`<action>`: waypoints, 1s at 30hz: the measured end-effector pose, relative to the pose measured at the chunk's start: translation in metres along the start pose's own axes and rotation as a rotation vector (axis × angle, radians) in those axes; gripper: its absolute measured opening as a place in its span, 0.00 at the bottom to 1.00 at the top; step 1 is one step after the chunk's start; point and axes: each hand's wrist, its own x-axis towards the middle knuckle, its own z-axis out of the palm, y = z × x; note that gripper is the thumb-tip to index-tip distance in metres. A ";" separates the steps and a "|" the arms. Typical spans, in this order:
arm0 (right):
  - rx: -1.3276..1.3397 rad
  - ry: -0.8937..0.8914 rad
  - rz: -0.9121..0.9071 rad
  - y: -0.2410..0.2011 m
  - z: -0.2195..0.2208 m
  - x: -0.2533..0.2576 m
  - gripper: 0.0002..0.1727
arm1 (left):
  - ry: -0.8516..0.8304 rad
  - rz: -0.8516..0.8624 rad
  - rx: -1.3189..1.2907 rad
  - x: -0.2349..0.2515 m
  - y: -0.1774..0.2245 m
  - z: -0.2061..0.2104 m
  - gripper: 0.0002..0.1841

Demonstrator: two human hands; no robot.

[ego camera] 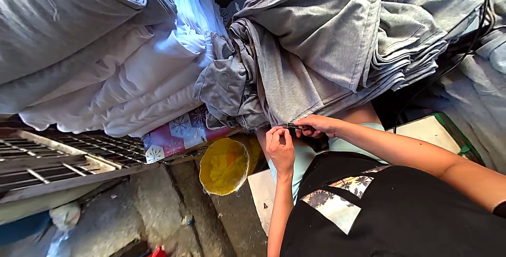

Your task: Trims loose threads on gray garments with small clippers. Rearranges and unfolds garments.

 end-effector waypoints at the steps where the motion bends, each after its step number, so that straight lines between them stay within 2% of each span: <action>1: 0.003 -0.003 -0.002 0.000 -0.001 0.001 0.27 | -0.003 -0.004 -0.004 0.000 0.000 0.000 0.04; 14: -0.015 0.040 -0.058 0.003 0.001 0.008 0.24 | -0.024 -0.039 -0.039 0.000 -0.001 0.000 0.04; 16: -0.061 0.011 -0.030 0.003 0.001 0.004 0.24 | -0.042 -0.033 0.026 -0.002 -0.003 -0.005 0.04; 18: -0.133 -0.011 0.019 0.006 -0.001 -0.001 0.25 | -0.182 -0.127 0.309 0.001 0.001 -0.024 0.07; 20: -0.152 0.000 0.048 0.012 -0.006 -0.006 0.25 | -0.413 -0.390 0.541 0.011 0.005 -0.042 0.13; 21: -0.138 0.007 0.052 0.015 -0.008 -0.008 0.26 | -0.448 -0.461 0.509 0.014 0.002 -0.045 0.14; 22: -0.117 0.012 0.051 0.018 -0.010 -0.010 0.26 | -0.446 -0.506 0.368 0.016 -0.002 -0.044 0.15; 24: -0.065 0.026 0.041 0.021 -0.012 -0.012 0.26 | -0.412 -0.659 -0.112 0.018 -0.001 -0.033 0.17; 26: -0.048 0.051 0.023 0.021 -0.013 -0.014 0.26 | -0.329 -0.781 -0.517 0.017 0.007 -0.015 0.14; 28: -0.048 0.062 0.002 0.018 -0.014 -0.016 0.26 | -0.251 -0.851 -0.681 0.018 0.012 -0.003 0.05; 29: -0.047 0.062 -0.012 0.017 -0.015 -0.017 0.27 | -0.227 -0.878 -0.697 0.019 0.015 -0.001 0.03; 30: -0.054 0.061 -0.021 0.014 -0.016 -0.019 0.27 | -0.219 -0.893 -0.688 0.019 0.017 -0.002 0.06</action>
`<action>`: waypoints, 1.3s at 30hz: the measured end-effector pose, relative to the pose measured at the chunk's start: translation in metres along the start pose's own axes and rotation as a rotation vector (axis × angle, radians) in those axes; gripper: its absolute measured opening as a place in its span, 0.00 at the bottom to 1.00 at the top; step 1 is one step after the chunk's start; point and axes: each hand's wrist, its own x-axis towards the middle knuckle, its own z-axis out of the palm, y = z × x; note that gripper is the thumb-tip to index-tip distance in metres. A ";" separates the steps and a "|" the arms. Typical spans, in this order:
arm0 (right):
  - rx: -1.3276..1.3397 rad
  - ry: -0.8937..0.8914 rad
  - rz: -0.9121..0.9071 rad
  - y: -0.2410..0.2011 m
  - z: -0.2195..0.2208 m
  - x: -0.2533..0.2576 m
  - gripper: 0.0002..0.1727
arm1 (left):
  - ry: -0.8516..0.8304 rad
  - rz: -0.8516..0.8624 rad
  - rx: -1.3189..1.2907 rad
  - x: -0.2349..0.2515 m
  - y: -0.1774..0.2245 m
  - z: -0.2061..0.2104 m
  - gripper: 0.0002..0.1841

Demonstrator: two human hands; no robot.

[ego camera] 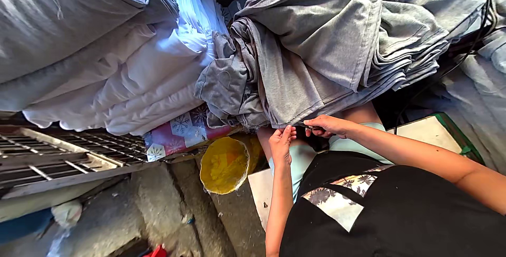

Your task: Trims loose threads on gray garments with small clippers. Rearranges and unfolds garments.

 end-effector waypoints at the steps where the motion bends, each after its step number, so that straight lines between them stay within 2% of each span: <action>1: -0.010 0.000 -0.005 -0.003 -0.001 -0.002 0.27 | 0.008 0.000 0.022 -0.002 0.002 -0.001 0.08; 9: -0.116 -0.128 0.004 -0.015 0.011 0.007 0.26 | 0.003 0.197 0.155 -0.024 0.006 -0.015 0.05; 17: 0.006 -0.141 0.042 -0.024 0.018 0.028 0.27 | -0.055 0.263 0.174 -0.035 0.008 -0.024 0.05; 19: 0.018 -0.140 0.030 -0.023 0.013 0.026 0.28 | 0.020 0.292 0.112 -0.040 0.010 -0.040 0.07; 22: 0.051 -0.105 0.004 -0.018 0.004 0.017 0.27 | 0.336 0.276 -0.099 -0.032 0.015 -0.070 0.17; 23: 0.052 -0.082 -0.011 -0.016 0.003 0.013 0.27 | 0.397 0.246 -0.132 -0.026 0.015 -0.077 0.20; 24: 0.049 -0.054 -0.030 -0.015 0.004 0.010 0.27 | 0.378 0.212 -0.117 -0.020 0.013 -0.079 0.23; 26: 0.000 -0.003 -0.110 -0.015 0.010 0.006 0.27 | 0.206 0.123 -0.028 -0.013 0.009 -0.065 0.23; 28: -0.154 0.047 -0.273 -0.013 0.016 0.005 0.24 | 0.056 0.058 -0.026 -0.008 0.004 -0.037 0.19; 29: -0.291 0.087 -0.365 -0.012 0.017 0.005 0.21 | 0.032 0.042 -0.093 -0.006 0.002 -0.024 0.14; 31: -0.607 0.219 -0.511 -0.010 0.018 0.004 0.21 | 0.053 0.002 -0.294 -0.004 0.001 -0.005 0.06; 33: -0.866 0.385 -0.624 -0.007 0.019 0.001 0.24 | 0.063 -0.034 -0.426 -0.008 0.007 0.004 0.06; 36: -1.026 0.560 -0.868 0.003 0.023 0.007 0.24 | 0.066 -0.044 -0.449 -0.018 0.013 0.008 0.07; 39: -1.070 0.624 -0.992 0.006 0.026 0.016 0.24 | 0.070 -0.039 -0.438 -0.023 0.017 0.010 0.08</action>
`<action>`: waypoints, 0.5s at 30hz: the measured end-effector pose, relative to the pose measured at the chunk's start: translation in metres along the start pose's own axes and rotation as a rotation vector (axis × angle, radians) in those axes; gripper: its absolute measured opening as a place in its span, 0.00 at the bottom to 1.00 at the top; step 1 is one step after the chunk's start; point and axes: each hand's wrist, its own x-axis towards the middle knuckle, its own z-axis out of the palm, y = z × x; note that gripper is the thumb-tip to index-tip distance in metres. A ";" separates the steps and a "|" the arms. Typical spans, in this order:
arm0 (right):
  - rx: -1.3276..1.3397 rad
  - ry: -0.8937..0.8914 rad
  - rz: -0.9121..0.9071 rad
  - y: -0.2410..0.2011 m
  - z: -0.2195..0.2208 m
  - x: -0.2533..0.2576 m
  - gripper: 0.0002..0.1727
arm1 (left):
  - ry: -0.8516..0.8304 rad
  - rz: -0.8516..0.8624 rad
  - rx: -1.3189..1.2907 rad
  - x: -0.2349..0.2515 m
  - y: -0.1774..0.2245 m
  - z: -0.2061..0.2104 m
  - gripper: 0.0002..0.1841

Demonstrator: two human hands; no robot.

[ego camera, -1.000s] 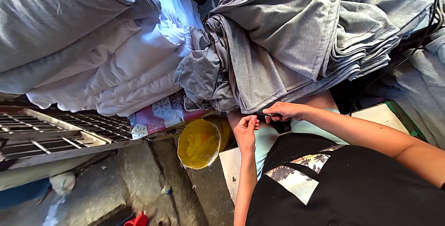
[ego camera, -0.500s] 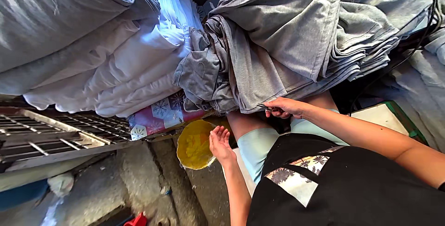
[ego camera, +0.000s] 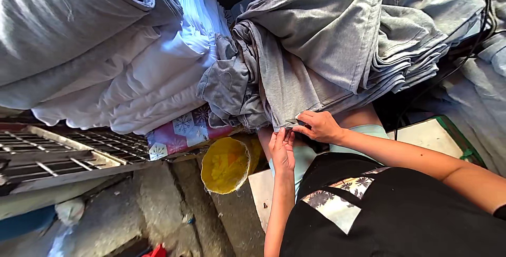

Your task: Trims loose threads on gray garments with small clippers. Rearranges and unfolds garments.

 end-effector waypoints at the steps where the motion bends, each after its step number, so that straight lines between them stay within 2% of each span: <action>1: 0.001 0.028 -0.012 0.000 0.002 0.000 0.24 | 0.001 0.005 0.000 -0.001 0.001 0.001 0.08; 7: 0.026 0.158 0.002 -0.002 0.005 -0.001 0.19 | -0.008 0.044 0.022 -0.004 0.004 0.003 0.07; 11: 0.108 0.149 -0.005 0.002 0.003 0.001 0.24 | -0.065 0.065 0.043 -0.008 0.005 0.003 0.09; 12: 0.128 0.115 -0.025 0.003 0.001 0.003 0.22 | -0.097 0.084 0.093 -0.008 0.005 0.001 0.08; 13: 0.160 0.092 -0.043 0.005 0.000 0.005 0.17 | -0.120 0.132 0.201 -0.008 0.006 0.000 0.07; 14: 0.191 0.103 -0.066 0.008 -0.001 0.007 0.10 | -0.114 0.228 0.375 -0.008 0.007 -0.001 0.03; 15: 0.210 0.116 -0.079 0.008 -0.006 0.010 0.06 | -0.077 0.379 0.599 -0.007 0.008 -0.003 0.06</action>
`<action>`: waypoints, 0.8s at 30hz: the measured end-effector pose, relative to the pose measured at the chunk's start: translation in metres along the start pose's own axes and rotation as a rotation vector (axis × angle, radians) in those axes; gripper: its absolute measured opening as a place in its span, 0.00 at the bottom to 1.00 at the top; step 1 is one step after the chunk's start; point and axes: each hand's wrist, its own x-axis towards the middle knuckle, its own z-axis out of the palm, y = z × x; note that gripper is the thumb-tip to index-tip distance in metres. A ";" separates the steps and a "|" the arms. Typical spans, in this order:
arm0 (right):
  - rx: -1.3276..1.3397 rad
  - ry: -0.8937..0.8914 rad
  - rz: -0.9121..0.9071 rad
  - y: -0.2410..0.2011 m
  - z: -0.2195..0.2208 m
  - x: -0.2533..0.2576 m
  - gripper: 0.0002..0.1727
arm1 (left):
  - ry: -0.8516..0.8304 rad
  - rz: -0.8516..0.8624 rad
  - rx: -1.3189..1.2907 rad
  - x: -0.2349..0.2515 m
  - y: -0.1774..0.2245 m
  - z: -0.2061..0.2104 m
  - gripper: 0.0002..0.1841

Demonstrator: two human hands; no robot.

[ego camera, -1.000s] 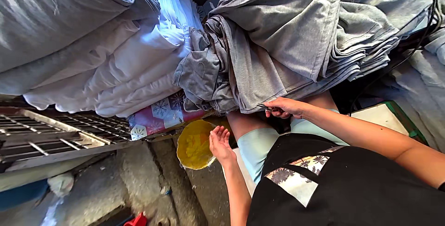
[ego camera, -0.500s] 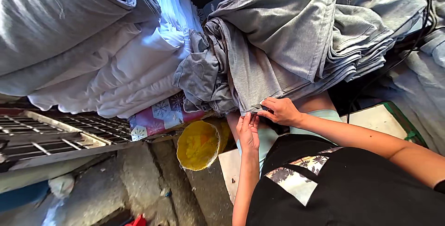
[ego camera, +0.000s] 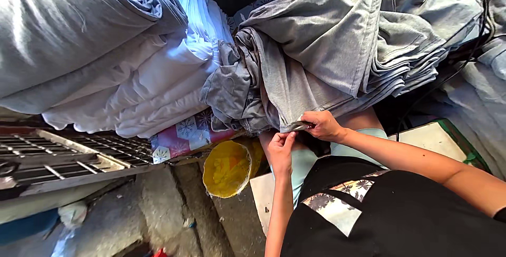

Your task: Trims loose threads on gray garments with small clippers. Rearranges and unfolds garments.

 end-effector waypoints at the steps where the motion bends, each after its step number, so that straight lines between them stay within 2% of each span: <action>1: 0.020 0.004 0.000 -0.002 -0.007 0.005 0.04 | 0.049 0.151 0.263 0.002 -0.001 -0.002 0.19; 2: 0.036 0.000 -0.002 -0.005 -0.015 0.010 0.04 | 0.078 0.280 0.477 0.004 -0.002 -0.002 0.31; 3: 0.047 -0.007 -0.014 -0.008 -0.022 0.014 0.03 | 0.074 0.374 0.603 0.008 -0.002 -0.001 0.38; 4: 0.055 -0.006 -0.030 -0.010 -0.028 0.017 0.03 | 0.038 0.449 0.648 0.013 0.000 0.001 0.36; 6: 0.068 0.074 -0.047 -0.014 -0.035 0.019 0.08 | -0.028 0.572 0.586 0.022 0.011 0.010 0.14; 7: 0.060 0.142 -0.033 -0.015 -0.036 0.019 0.15 | -0.056 0.553 0.502 0.025 0.023 0.016 0.09; 9: -0.077 0.223 0.038 -0.016 -0.038 0.017 0.37 | -0.179 0.361 0.190 0.029 0.054 0.022 0.17; 10: -0.141 0.229 0.086 -0.015 -0.037 0.014 0.42 | -0.219 0.265 0.000 0.032 0.068 0.024 0.18; 11: -0.183 0.230 0.129 -0.014 -0.036 0.013 0.41 | -0.234 0.196 -0.140 0.035 0.079 0.027 0.19; 12: -0.201 0.241 0.147 -0.011 -0.035 0.011 0.35 | -0.239 0.157 -0.226 0.037 0.089 0.029 0.20; 14: -0.171 0.302 0.076 -0.005 -0.044 0.016 0.15 | -0.251 0.136 -0.303 0.041 0.104 0.031 0.22; 15: -0.135 0.318 0.015 -0.004 -0.055 0.022 0.10 | -0.267 0.142 -0.327 0.044 0.111 0.031 0.23; 19: -0.128 0.336 -0.133 -0.007 -0.114 0.072 0.08 | -0.312 0.246 -0.329 0.050 0.132 0.028 0.20; 21: -0.184 0.325 -0.198 -0.002 -0.128 0.092 0.07 | -0.313 0.281 -0.279 0.055 0.137 0.033 0.10; 24: -0.252 0.316 -0.248 0.002 -0.137 0.109 0.06 | -0.306 0.248 -0.227 0.059 0.145 0.033 0.07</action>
